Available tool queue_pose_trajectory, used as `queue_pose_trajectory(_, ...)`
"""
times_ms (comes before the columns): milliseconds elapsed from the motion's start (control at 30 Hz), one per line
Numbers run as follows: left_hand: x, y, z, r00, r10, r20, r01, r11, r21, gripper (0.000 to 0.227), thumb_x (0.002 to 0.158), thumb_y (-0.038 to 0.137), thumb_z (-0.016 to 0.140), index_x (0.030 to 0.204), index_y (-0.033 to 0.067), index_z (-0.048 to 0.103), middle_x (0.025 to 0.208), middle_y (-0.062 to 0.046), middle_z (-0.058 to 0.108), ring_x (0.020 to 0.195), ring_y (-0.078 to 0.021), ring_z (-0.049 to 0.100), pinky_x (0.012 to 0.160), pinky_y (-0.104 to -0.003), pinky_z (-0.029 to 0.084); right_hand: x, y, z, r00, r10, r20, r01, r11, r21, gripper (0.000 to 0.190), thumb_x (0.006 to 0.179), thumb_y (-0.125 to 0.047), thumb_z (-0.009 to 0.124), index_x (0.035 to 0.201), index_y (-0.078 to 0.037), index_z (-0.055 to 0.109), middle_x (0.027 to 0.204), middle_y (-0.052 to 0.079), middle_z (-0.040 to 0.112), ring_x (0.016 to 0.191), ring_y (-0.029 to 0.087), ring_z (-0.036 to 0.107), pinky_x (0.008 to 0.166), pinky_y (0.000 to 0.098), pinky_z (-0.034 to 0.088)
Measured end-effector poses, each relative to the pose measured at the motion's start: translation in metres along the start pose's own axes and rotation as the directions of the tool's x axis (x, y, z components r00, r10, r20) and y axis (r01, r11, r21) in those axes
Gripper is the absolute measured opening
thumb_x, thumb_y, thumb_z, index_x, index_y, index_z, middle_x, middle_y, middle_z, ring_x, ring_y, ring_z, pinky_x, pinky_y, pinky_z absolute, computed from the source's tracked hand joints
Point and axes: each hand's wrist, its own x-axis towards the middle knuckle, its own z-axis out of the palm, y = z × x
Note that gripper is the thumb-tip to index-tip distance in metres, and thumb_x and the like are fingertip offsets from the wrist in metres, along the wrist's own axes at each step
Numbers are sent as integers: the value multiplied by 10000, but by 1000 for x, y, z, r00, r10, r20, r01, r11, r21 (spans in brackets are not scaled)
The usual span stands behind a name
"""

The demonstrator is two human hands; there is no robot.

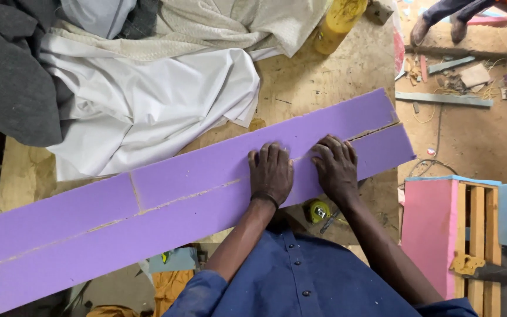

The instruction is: Applying glue to foam strips and pressing them together on a workbench to bond them.

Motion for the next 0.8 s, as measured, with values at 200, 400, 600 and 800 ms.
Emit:
queue_pose_trajectory(200,2,-5,-4,1000,4,-30,-5,999,-34,267,1176,471,613,1244,228,703,1340,-55,622,1463,-311,592,1260,-623,422,-1,1,5,1000,10,-13,-10,999,34,305,1241,-529,729,1460,-323,785,1587,14,740,1683,283,627,1445,525,321)
queue_pose_trajectory(400,-3,-19,24,996,-41,-82,44,998,37,302,1193,535,571,1176,275,725,1261,-14,666,1409,-280,644,1261,-570,435,9,18,-6,995,-80,57,73,991,111,322,1195,-487,777,1491,-361,780,1581,-24,747,1676,252,620,1462,563,222)
queue_pose_trajectory(600,-1,29,38,957,-190,-217,238,946,219,620,996,749,846,1151,161,727,1277,-117,669,1375,-399,672,1249,-620,497,26,61,-12,947,-298,117,282,949,138,361,1236,-466,706,1568,-328,738,1602,-27,762,1672,209,619,1488,572,164)
queue_pose_trajectory(800,-2,95,34,918,-239,-315,275,958,75,446,1140,579,802,1397,215,790,1527,-91,668,1574,-413,626,1316,-679,451,36,107,-10,900,-434,-44,432,874,223,555,1176,-636,814,1478,-170,829,1539,107,770,1604,356,671,1424,577,360)
